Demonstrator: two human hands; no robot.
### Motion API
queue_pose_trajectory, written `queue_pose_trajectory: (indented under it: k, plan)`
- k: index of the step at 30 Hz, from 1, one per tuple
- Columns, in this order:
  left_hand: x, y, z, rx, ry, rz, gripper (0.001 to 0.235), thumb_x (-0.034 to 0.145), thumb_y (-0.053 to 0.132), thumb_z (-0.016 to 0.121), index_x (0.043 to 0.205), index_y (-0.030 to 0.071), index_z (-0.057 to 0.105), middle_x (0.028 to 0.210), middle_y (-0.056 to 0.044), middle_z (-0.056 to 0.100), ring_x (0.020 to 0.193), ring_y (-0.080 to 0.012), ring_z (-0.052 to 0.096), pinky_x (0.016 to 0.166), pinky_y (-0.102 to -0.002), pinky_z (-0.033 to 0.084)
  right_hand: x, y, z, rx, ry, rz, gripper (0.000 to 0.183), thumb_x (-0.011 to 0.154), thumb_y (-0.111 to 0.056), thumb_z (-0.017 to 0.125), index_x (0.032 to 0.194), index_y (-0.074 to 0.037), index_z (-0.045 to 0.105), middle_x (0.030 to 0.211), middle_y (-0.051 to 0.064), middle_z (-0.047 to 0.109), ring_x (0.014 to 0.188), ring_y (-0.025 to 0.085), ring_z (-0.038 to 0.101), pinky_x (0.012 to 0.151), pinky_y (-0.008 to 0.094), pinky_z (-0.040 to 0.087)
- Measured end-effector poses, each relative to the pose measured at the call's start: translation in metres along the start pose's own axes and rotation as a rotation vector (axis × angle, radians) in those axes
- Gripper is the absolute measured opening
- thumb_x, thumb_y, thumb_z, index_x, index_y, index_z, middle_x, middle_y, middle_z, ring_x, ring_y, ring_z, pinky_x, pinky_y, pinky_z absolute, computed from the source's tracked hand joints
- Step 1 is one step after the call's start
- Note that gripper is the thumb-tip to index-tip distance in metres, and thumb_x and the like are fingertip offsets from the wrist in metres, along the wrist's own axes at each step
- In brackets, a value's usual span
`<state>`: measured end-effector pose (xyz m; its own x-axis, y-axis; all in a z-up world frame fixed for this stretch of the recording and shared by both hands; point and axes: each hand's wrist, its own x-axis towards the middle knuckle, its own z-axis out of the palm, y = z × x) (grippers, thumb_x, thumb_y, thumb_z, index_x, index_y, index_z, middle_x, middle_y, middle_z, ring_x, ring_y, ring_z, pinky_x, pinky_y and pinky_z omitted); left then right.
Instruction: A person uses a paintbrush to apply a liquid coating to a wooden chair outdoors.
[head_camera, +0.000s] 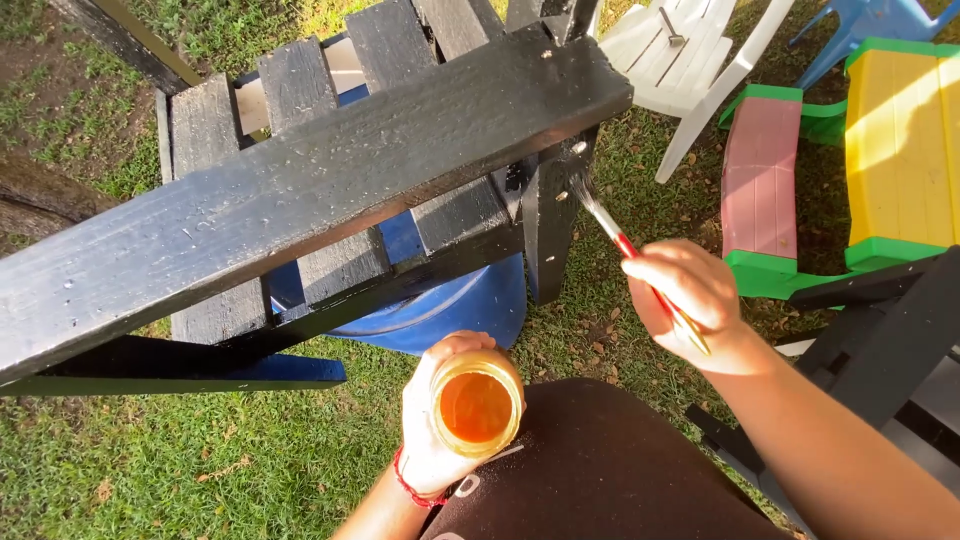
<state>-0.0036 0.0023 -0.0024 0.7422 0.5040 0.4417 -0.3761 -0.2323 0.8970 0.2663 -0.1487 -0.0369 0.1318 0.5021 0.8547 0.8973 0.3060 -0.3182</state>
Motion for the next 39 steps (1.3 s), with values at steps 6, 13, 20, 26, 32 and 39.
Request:
queue_pose_trajectory:
  k: [6, 13, 20, 26, 32, 39]
  plan:
    - [-0.005, -0.004, 0.001, 0.018, 0.049, -0.017, 0.070, 0.068, 0.023, 0.091, 0.124, 0.004, 0.055, 0.124, -0.016, 0.063, 0.117, -0.0260, 0.063, 0.103, -0.036, 0.054, 0.030, -0.011, -0.010, -0.109, 0.180, -0.181, 0.005, 0.093, 0.011, 0.061, 0.095, 0.007, 0.062, 0.085, 0.024, 0.064, 0.074, 0.032, 0.065, 0.067, 0.040, 0.061]
    - [-0.002, -0.001, 0.001, 0.053, 0.041, -0.015, 0.070, 0.067, 0.027, 0.090, 0.122, 0.003, 0.055, 0.122, -0.017, 0.063, 0.113, -0.0261, 0.065, 0.100, -0.036, 0.053, -0.010, 0.016, 0.008, -0.070, -0.174, -0.097, 0.010, 0.095, 0.003, 0.062, 0.105, 0.001, 0.063, 0.095, 0.012, 0.061, 0.079, 0.022, 0.062, 0.072, 0.034, 0.059]
    - [-0.001, 0.004, -0.003, 0.046, 0.042, -0.049, 0.070, 0.070, 0.032, 0.088, 0.124, 0.003, 0.056, 0.123, -0.015, 0.064, 0.112, -0.0230, 0.066, 0.098, -0.033, 0.054, 0.003, -0.011, -0.017, -0.161, -0.094, -0.209, 0.008, 0.086, 0.007, 0.073, 0.090, 0.006, 0.066, 0.090, 0.019, 0.059, 0.066, 0.030, 0.063, 0.060, 0.038, 0.060]
    - [-0.001, 0.000, -0.001, 0.107, 0.035, -0.020, 0.069, 0.069, 0.035, 0.087, 0.122, 0.002, 0.056, 0.123, -0.016, 0.063, 0.114, -0.0250, 0.065, 0.101, -0.035, 0.053, 0.049, -0.007, 0.000, -0.189, -0.048, -0.267, 0.009, 0.091, 0.006, 0.071, 0.099, 0.004, 0.069, 0.096, 0.019, 0.061, 0.073, 0.025, 0.060, 0.067, 0.040, 0.059]
    - [-0.002, 0.003, -0.004, -0.024, 0.026, -0.032, 0.071, 0.074, 0.044, 0.084, 0.124, 0.002, 0.055, 0.124, -0.017, 0.062, 0.116, -0.0259, 0.062, 0.100, -0.036, 0.051, 0.041, -0.037, -0.009, -0.106, -0.185, -0.112, 0.012, 0.087, 0.006, 0.072, 0.097, 0.008, 0.066, 0.093, 0.023, 0.063, 0.074, 0.031, 0.062, 0.066, 0.040, 0.060]
    - [-0.002, 0.005, 0.000, 0.113, 0.074, -0.033, 0.065, 0.067, 0.025, 0.090, 0.119, 0.004, 0.058, 0.120, -0.013, 0.065, 0.112, -0.0232, 0.065, 0.099, -0.034, 0.054, 0.050, -0.028, 0.001, -0.199, 0.015, -0.244, 0.009, 0.090, 0.010, 0.069, 0.098, 0.006, 0.067, 0.091, 0.021, 0.061, 0.074, 0.030, 0.064, 0.069, 0.042, 0.061]
